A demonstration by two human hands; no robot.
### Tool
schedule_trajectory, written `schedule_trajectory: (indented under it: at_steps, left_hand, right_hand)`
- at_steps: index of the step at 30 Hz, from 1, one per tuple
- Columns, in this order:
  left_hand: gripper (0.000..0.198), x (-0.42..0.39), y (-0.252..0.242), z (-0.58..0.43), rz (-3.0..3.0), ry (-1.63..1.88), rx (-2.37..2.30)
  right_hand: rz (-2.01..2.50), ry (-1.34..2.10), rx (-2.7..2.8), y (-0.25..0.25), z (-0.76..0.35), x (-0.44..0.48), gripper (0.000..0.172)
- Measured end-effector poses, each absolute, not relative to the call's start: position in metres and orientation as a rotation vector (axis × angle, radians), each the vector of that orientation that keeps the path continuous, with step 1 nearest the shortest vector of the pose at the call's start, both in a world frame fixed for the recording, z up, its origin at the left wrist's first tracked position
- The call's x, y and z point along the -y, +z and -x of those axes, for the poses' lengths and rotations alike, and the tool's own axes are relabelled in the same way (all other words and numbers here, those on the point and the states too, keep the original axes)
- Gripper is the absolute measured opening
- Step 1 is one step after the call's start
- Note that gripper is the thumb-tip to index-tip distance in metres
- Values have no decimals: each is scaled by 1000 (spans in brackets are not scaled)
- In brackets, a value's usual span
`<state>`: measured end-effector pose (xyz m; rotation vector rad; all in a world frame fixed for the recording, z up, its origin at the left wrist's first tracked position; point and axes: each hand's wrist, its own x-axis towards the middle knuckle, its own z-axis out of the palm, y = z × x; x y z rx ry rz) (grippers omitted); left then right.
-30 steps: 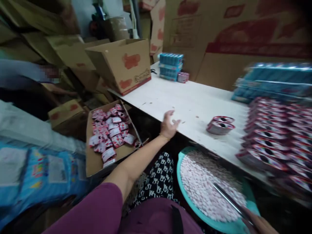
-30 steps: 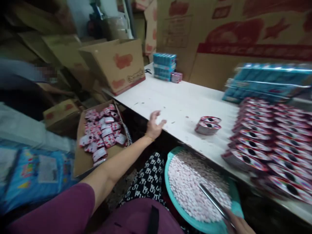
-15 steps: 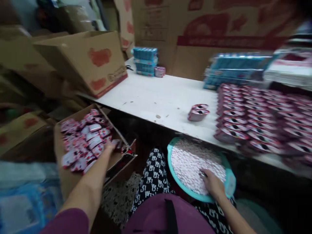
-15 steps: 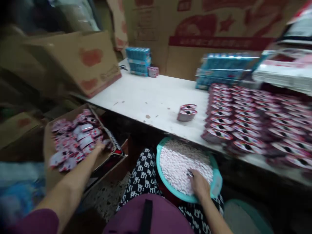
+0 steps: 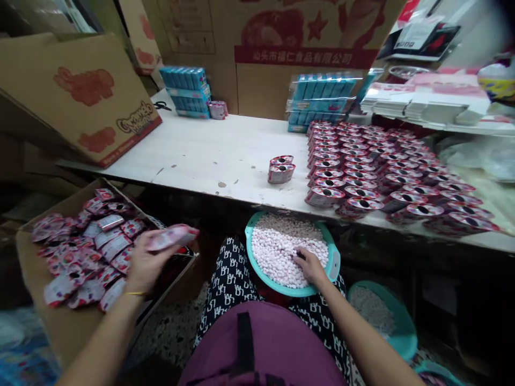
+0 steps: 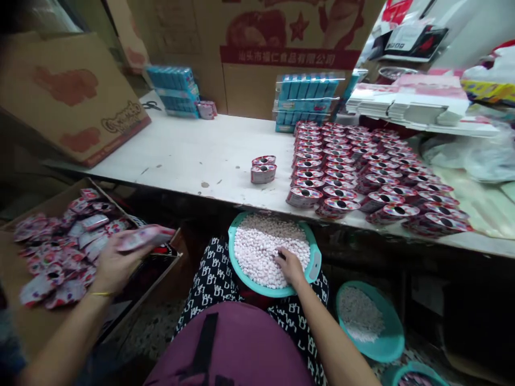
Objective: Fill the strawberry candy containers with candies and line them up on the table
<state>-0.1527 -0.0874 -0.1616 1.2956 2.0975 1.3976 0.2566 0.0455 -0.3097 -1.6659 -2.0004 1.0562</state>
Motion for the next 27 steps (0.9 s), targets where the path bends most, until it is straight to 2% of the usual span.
schedule_trajectory:
  at_steps: [5,9,13,16,22,27]
  left_hand:
    - [39,33,-177,31,-1253,1362,-1670]
    - [44,-1,-209,-10,-964,1365,-1521]
    - [23,-26,-225,-40,-254,1337,-1220]
    - [11,-35,-227,-58,17,1311,-1089]
    - [12,-36,-234,-76,160,1295,-987]
    - [12,-35,-240,-79,168,1288,-984]
  right_hand:
    - [1495,1116,1846,-286,-276,-47,36]
    - [1444,1085,1853,-251,-295,-47,36]
    - [1450,1083,1952,-217,-309,-48,35]
    - [1474,1053,2070,-195,-309,-49,35]
    - [1647,654,2539,-149,-278,-48,34]
    - [1753,275,2851,-116,-240,-48,24]
